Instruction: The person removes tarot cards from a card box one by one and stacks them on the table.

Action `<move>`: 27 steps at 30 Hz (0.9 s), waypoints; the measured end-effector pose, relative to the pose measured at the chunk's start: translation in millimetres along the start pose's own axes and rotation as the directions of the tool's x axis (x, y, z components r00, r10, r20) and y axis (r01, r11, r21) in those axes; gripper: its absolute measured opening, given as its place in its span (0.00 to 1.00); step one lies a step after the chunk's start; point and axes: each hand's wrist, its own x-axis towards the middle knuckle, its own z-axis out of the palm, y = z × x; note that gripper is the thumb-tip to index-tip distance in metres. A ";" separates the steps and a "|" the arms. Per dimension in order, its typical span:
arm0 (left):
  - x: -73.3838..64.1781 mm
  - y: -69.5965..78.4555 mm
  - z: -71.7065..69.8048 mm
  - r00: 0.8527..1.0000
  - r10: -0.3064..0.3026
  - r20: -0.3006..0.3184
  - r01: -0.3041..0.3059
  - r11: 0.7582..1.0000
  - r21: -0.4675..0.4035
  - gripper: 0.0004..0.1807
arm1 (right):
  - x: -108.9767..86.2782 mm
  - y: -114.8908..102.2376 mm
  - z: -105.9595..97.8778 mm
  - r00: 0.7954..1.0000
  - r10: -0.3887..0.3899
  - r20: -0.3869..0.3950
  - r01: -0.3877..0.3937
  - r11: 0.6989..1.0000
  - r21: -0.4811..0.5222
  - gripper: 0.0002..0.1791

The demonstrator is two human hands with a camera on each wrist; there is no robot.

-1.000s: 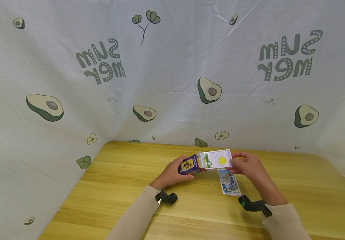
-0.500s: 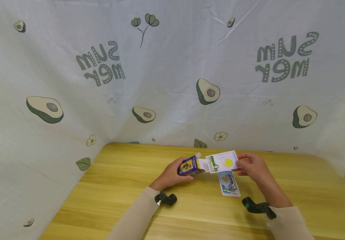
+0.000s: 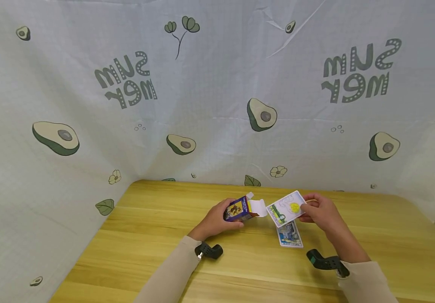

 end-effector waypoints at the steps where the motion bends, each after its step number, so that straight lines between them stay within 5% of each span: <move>1: 0.0 0.0 0.0 1.000 0.001 0.000 -0.001 1.000 -0.001 0.39 | -0.1 0.3 -0.3 1.000 -0.004 0.004 0.004 1.000 0.002 0.23; 27: -0.7 1.9 -1.1 1.000 -0.007 -0.002 0.007 1.000 -0.015 0.39 | 7.3 19.5 1.6 0.999 0.047 -0.002 -0.047 0.997 -0.057 0.33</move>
